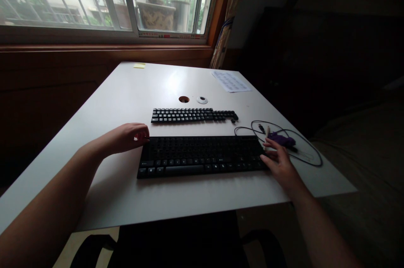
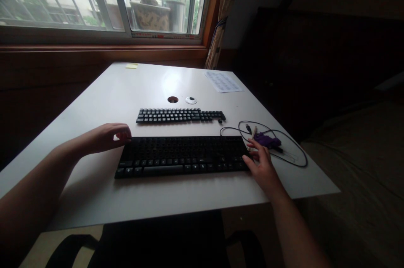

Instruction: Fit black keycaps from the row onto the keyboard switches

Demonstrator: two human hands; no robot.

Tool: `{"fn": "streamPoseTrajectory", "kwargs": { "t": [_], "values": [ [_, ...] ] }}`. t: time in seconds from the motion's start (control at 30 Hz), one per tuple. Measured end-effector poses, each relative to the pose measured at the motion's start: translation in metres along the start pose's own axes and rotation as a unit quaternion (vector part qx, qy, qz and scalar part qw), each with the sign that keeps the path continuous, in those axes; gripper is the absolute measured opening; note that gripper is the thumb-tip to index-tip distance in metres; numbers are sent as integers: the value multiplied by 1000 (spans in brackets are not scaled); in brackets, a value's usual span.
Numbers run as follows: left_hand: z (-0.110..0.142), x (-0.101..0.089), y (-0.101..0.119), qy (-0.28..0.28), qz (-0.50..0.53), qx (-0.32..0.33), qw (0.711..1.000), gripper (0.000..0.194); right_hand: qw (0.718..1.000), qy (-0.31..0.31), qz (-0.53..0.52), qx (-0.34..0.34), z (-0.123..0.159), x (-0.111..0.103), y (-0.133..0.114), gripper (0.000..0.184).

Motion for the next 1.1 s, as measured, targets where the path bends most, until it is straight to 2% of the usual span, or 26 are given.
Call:
{"fn": "streamPoseTrajectory", "kwargs": {
  "t": [1.1],
  "values": [
    [1, 1, -2, -5, -6, -11, 1000, 17, 1000, -5, 2, -1, 0, 1, 0, 60]
  ]
}}
Point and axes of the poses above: each hand's wrist, its own z-axis away from the middle knuckle, its own x-axis out of the palm, y = z × x, the point moved 10 cm from there along -z, towards the middle knuckle, and after that the axes turned 6 degrees about y, right-handed, at the moved point
